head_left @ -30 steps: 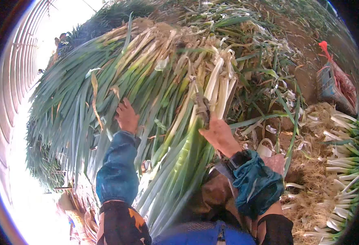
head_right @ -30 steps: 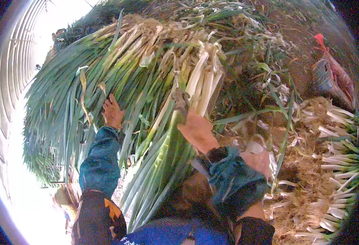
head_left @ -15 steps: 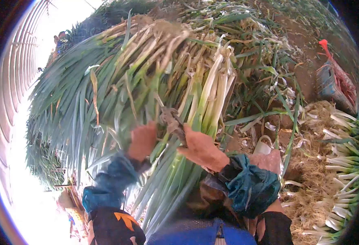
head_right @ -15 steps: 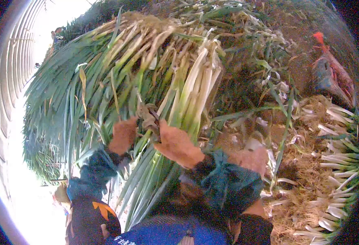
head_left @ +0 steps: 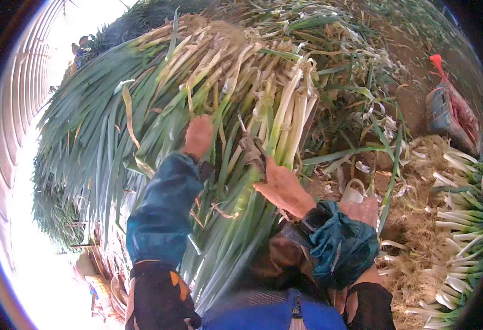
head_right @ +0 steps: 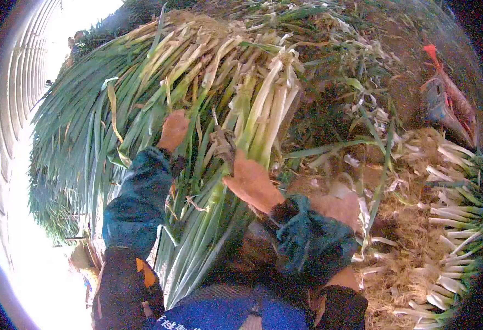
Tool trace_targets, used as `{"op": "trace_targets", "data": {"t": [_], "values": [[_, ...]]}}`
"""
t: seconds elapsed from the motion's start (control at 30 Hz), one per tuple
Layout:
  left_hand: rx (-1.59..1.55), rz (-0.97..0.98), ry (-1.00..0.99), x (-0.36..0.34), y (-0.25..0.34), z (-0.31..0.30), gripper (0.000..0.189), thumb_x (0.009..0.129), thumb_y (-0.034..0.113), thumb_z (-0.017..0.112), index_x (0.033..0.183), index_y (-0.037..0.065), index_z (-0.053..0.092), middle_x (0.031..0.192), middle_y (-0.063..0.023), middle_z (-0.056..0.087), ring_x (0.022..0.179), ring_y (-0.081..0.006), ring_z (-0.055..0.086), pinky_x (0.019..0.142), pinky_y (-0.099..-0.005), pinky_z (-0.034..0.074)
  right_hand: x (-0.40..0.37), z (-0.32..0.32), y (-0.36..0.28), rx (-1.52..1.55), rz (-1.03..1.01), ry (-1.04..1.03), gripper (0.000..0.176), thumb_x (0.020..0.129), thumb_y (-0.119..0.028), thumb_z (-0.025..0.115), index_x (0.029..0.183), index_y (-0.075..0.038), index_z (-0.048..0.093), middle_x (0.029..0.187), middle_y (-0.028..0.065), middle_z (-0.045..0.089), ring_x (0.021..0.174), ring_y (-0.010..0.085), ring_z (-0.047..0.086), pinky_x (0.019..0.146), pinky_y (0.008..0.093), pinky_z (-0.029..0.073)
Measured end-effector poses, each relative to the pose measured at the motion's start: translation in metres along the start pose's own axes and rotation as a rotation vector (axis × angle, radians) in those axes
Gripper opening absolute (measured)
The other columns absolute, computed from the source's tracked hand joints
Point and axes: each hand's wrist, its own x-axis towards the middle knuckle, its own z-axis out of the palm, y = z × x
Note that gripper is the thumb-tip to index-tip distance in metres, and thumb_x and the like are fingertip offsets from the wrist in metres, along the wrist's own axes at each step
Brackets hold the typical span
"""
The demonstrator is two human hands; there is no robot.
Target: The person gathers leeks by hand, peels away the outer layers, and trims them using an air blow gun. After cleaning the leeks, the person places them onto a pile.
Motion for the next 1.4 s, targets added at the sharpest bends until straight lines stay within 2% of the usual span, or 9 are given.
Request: {"op": "trace_targets", "data": {"t": [0.1,0.2,0.3,0.6,0.7,0.9,1.1,1.23,1.4], "values": [[-0.012,-0.250,-0.199,0.008,0.032,-0.021,0.023,0.075,0.022,0.060,0.093,0.007,0.057,0.093,-0.0181,0.061,0.091,-0.0370,0.058,0.074,-0.0474,0.046,0.000,0.000,0.002,-0.009,0.001,-0.012,0.046,0.076,-0.020,0.063,0.102,0.008,0.039,0.075,0.0312,0.057,0.077,0.0472,0.057,0.067,0.0499,0.045],[-0.108,-0.246,-0.204,0.007,0.046,-0.046,0.034,0.070,0.021,0.064,0.100,0.006,0.059,0.097,-0.0192,0.060,0.093,-0.0369,0.057,0.077,-0.0443,0.045,-0.006,-0.002,-0.002,-0.013,-0.027,-0.023,0.046,0.076,-0.020,0.063,0.102,0.008,0.039,0.076,0.0318,0.057,0.077,0.0474,0.057,0.068,0.0498,0.045],[-0.170,-0.162,0.000,-0.007,0.055,-0.055,0.027,0.070,0.019,0.064,0.092,0.007,0.056,0.093,-0.0191,0.063,0.090,-0.0360,0.060,0.074,-0.0477,0.046,-0.011,0.002,-0.007,0.027,-0.084,-0.050,0.041,0.076,-0.023,0.061,0.097,0.006,0.040,0.074,0.0285,0.056,0.076,0.0463,0.056,0.067,0.0499,0.045],[0.131,-0.315,-0.150,-0.021,0.094,-0.072,0.014,0.081,0.011,0.045,0.091,0.004,0.053,0.085,-0.0203,0.063,0.081,-0.0389,0.062,0.066,-0.0496,0.046,-0.014,0.008,-0.014,0.066,-0.057,-0.096,0.039,0.077,-0.025,0.060,0.092,0.004,0.041,0.075,0.0283,0.056,0.076,0.0446,0.057,0.067,0.0498,0.045],[0.123,-0.195,-0.041,-0.027,0.094,-0.073,0.014,0.082,0.010,0.042,0.090,0.004,0.052,0.085,-0.0206,0.063,0.080,-0.0403,0.061,0.064,-0.0510,0.046,-0.018,0.007,-0.018,0.072,-0.039,-0.118,0.044,0.076,-0.024,0.061,0.100,0.006,0.041,0.076,0.0299,0.057,0.079,0.0451,0.058,0.067,0.0488,0.045],[0.045,-0.313,-0.216,-0.032,0.122,-0.092,0.014,0.079,0.015,0.050,0.090,0.006,0.052,0.084,-0.0214,0.062,0.084,-0.0402,0.060,0.068,-0.0512,0.044,-0.013,-0.004,-0.008,0.121,0.020,-0.100,0.047,0.076,-0.024,0.063,0.104,0.007,0.041,0.078,0.0306,0.058,0.082,0.0451,0.058,0.070,0.0480,0.045],[-0.166,-0.258,-0.029,-0.077,0.134,-0.103,0.042,0.069,0.021,0.063,0.109,0.010,0.059,0.083,-0.0175,0.065,0.080,-0.0362,0.062,0.073,-0.0448,0.047,-0.009,-0.014,-0.004,-0.001,0.098,0.003,0.043,0.076,-0.024,0.060,0.100,0.007,0.041,0.081,0.0292,0.059,0.081,0.0444,0.059,0.071,0.0483,0.047],[-0.338,-0.321,-0.082,-0.083,0.147,-0.099,0.042,0.071,0.019,0.061,0.113,0.011,0.058,0.088,-0.0188,0.064,0.085,-0.0366,0.060,0.074,-0.0443,0.046,-0.015,-0.018,-0.001,0.003,0.098,0.057,0.049,0.075,-0.025,0.064,0.103,0.007,0.041,0.082,0.0310,0.059,0.082,0.0467,0.057,0.073,0.0485,0.046],[-0.438,-0.188,-0.077,-0.104,0.161,-0.086,0.042,0.072,0.016,0.062,0.113,0.010,0.058,0.087,-0.0193,0.063,0.081,-0.0369,0.060,0.070,-0.0428,0.046,-0.016,-0.027,0.017,-0.063,0.175,0.140,0.051,0.075,-0.026,0.065,0.105,0.008,0.041,0.083,0.0309,0.059,0.083,0.0465,0.057,0.074,0.0489,0.046]]}}
